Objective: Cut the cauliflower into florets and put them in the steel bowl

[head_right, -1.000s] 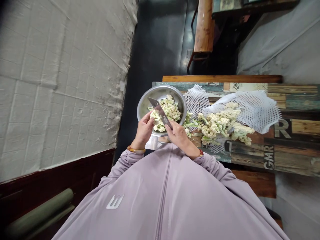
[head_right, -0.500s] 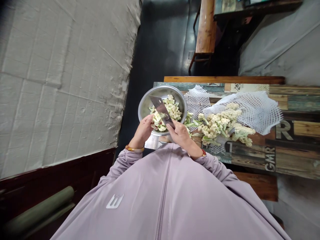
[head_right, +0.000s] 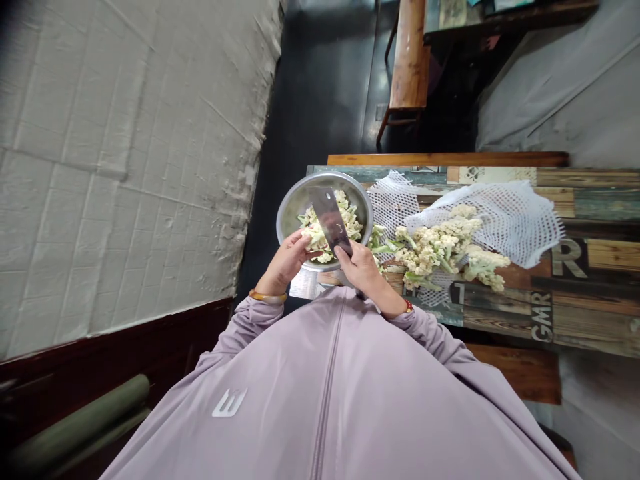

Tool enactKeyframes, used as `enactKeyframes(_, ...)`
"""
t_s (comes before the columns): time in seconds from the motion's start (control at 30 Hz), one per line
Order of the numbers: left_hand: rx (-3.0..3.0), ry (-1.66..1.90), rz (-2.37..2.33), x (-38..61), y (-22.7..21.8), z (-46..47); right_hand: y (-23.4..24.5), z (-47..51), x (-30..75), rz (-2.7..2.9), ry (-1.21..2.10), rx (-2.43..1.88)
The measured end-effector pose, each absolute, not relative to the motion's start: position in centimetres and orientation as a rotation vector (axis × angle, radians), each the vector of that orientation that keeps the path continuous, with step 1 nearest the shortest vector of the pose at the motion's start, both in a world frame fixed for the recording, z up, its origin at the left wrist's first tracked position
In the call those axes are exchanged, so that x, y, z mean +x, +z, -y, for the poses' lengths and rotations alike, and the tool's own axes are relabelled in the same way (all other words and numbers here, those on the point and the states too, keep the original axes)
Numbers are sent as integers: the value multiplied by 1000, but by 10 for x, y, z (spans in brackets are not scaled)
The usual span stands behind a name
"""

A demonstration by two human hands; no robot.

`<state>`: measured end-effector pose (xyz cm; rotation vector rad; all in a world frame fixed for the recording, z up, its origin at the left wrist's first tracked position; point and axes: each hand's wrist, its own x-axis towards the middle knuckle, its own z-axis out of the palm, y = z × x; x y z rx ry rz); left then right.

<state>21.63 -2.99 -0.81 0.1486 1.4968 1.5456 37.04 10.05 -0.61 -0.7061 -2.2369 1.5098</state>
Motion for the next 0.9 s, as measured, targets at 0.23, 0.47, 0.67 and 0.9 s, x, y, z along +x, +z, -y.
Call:
enactKeyframes(0.23, 277, 1513, -1613, 221, -2, 26, -2, -98, 372, 2258, 1465, -607)
enactKeyframes(0.47, 375, 1536, -1752, 224, 3, 26, -7, -95, 371, 2297, 1343, -510)
enactKeyframes(0.67, 417, 1501, -1834, 224, 1, 29, -8, -94, 374, 2328, 1366, -471)
enactKeyframes(0.9, 460, 1455, -1898, 222, -3, 31, -13, -90, 371, 2307, 1442, -464)
